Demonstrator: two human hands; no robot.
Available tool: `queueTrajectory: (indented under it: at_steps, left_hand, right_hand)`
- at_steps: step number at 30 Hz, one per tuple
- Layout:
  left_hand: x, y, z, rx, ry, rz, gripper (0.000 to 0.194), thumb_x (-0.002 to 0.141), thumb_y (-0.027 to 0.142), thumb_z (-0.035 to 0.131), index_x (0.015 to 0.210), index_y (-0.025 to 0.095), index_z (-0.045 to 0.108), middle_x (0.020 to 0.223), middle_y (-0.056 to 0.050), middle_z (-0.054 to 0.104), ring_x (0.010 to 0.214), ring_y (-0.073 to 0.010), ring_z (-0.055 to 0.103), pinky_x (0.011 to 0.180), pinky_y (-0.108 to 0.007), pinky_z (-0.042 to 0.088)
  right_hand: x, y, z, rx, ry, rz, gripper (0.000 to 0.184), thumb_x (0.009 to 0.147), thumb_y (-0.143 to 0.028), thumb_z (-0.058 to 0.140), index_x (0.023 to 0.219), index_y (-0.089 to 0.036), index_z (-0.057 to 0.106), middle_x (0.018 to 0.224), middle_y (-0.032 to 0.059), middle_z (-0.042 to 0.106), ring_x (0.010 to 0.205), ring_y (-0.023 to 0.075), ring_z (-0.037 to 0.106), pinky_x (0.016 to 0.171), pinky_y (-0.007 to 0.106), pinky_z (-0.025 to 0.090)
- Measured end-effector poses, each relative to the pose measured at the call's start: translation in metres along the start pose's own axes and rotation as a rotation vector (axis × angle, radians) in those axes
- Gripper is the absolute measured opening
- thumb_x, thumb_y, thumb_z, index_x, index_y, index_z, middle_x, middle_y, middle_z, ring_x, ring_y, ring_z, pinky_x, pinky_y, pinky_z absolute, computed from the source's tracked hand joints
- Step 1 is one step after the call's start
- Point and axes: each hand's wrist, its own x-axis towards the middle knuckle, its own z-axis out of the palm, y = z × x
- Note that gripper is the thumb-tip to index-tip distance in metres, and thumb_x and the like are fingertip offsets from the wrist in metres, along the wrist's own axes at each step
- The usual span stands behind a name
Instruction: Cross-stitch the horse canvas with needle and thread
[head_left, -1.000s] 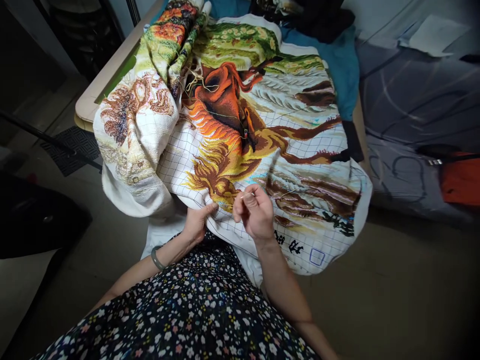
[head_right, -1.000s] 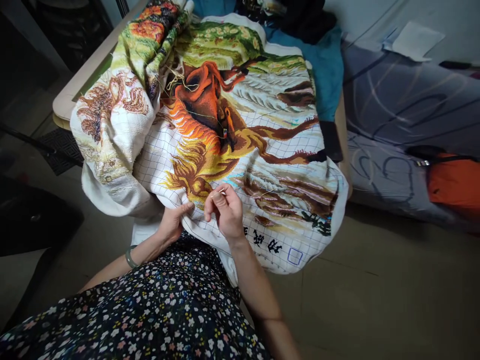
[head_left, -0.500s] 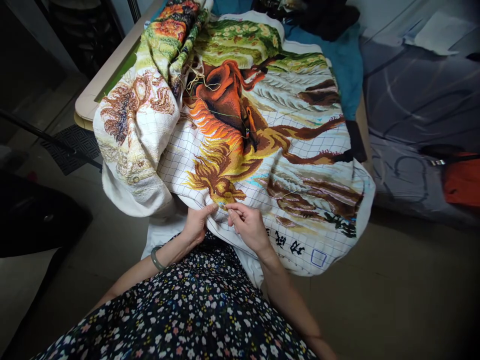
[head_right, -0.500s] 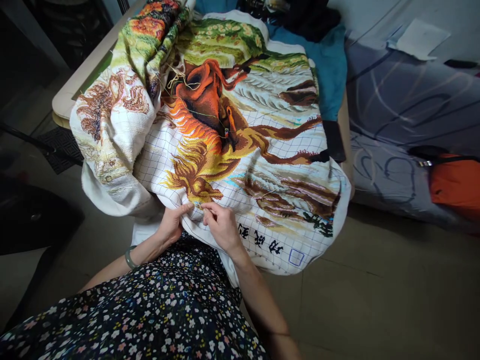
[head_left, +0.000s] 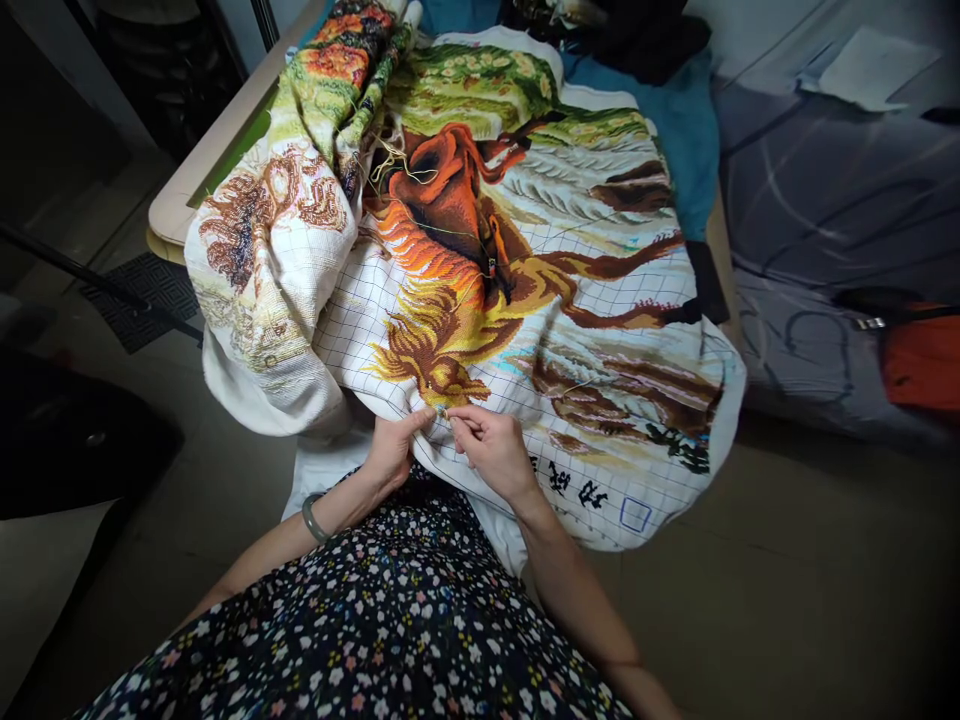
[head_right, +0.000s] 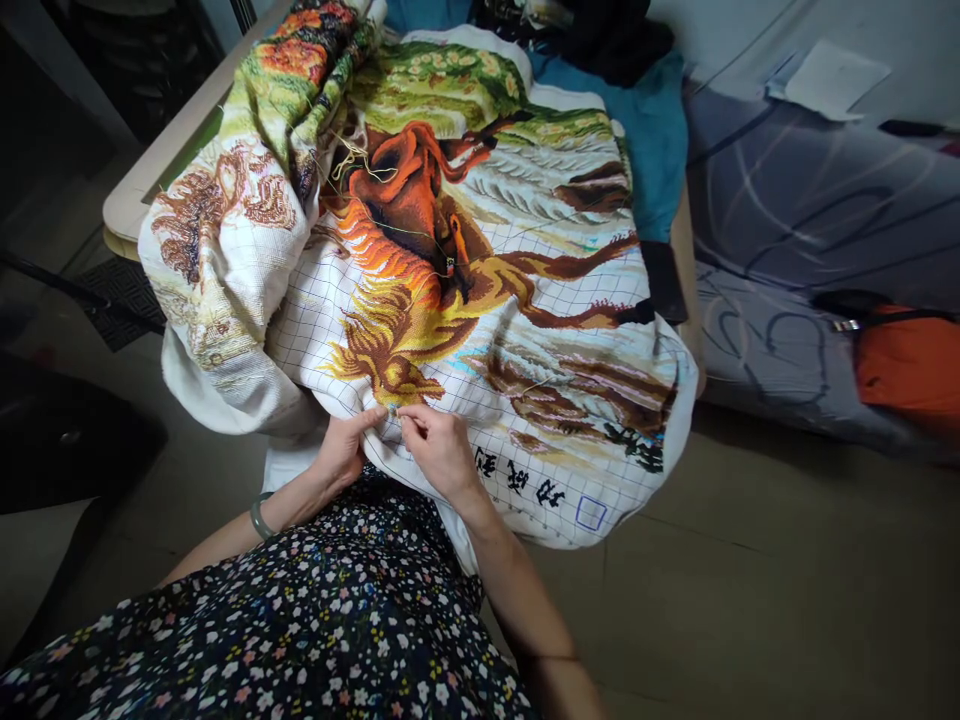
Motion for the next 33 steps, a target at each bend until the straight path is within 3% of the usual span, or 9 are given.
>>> queueTrajectory:
  at_steps: [5, 13, 20, 29, 31, 32, 33]
  left_hand:
    - [0.0, 0.002, 0.003, 0.011, 0.001, -0.006, 0.07, 0.061, 0.02, 0.082, 0.127, 0.024, 0.058, 0.107, -0.005, 0.074, 0.114, -0.026, 0.065, 0.106, -0.042, 0.046]
    - [0.004, 0.002, 0.006, 0.035, 0.047, 0.002, 0.069, 0.059, 0.021, 0.084, 0.124, 0.023, 0.059, 0.103, -0.005, 0.075, 0.1, -0.0248, 0.07, 0.1, -0.043, 0.049]
    - [0.003, 0.005, 0.01, 0.064, 0.055, -0.005, 0.071, 0.058, 0.023, 0.086, 0.123, 0.023, 0.059, 0.108, -0.005, 0.074, 0.109, -0.0251, 0.067, 0.104, -0.042, 0.046]
    - [0.001, 0.002, 0.006, 0.038, 0.025, 0.018, 0.068, 0.061, 0.018, 0.082, 0.124, 0.022, 0.06, 0.112, -0.007, 0.074, 0.116, -0.0261, 0.064, 0.107, -0.041, 0.045]
    - [0.002, 0.003, 0.008, 0.032, 0.022, -0.014, 0.07, 0.059, 0.017, 0.082, 0.125, 0.021, 0.06, 0.113, -0.007, 0.074, 0.115, -0.0266, 0.065, 0.106, -0.042, 0.045]
    - [0.003, 0.003, 0.01, 0.027, 0.023, -0.031, 0.071, 0.058, 0.018, 0.082, 0.125, 0.021, 0.06, 0.113, -0.008, 0.074, 0.115, -0.0269, 0.065, 0.106, -0.043, 0.046]
    - [0.004, 0.004, 0.012, 0.018, 0.025, -0.048, 0.071, 0.058, 0.018, 0.083, 0.125, 0.021, 0.06, 0.113, -0.008, 0.074, 0.114, -0.0272, 0.065, 0.107, -0.044, 0.046]
  right_hand:
    - [0.0, -0.007, 0.011, 0.115, 0.027, 0.123, 0.019, 0.085, -0.035, 0.056, 0.082, -0.018, 0.065, 0.053, -0.0033, 0.059, 0.037, 0.0093, 0.047, 0.039, 0.021, 0.04]
    - [-0.002, -0.005, 0.025, 0.349, 0.151, 0.249, 0.024, 0.071, -0.04, 0.069, 0.075, -0.017, 0.065, 0.061, 0.0002, 0.064, 0.048, 0.0112, 0.056, 0.043, 0.022, 0.045]
    - [-0.006, -0.003, 0.027, 0.477, 0.189, 0.343, 0.033, 0.066, -0.044, 0.077, 0.078, -0.016, 0.064, 0.057, -0.0018, 0.063, 0.045, 0.0109, 0.057, 0.044, 0.022, 0.047]
    - [0.0, 0.0, 0.03, 0.291, 0.3, 0.115, 0.026, 0.082, -0.042, 0.068, 0.091, -0.018, 0.064, 0.072, 0.0021, 0.068, 0.055, 0.0138, 0.063, 0.055, 0.026, 0.054]
    - [-0.011, -0.002, 0.028, 0.196, 0.393, 0.002, 0.021, 0.087, -0.038, 0.065, 0.096, -0.019, 0.065, 0.084, 0.0055, 0.07, 0.066, 0.0155, 0.065, 0.063, 0.029, 0.056]
    - [-0.018, -0.004, 0.027, 0.156, 0.389, -0.081, 0.018, 0.089, -0.035, 0.063, 0.098, -0.019, 0.065, 0.09, 0.0069, 0.07, 0.072, 0.0162, 0.066, 0.068, 0.03, 0.057]
    - [-0.025, -0.005, 0.028, 0.132, 0.296, -0.177, 0.015, 0.091, -0.032, 0.061, 0.097, -0.02, 0.066, 0.093, 0.0074, 0.071, 0.077, 0.0168, 0.067, 0.072, 0.03, 0.057]
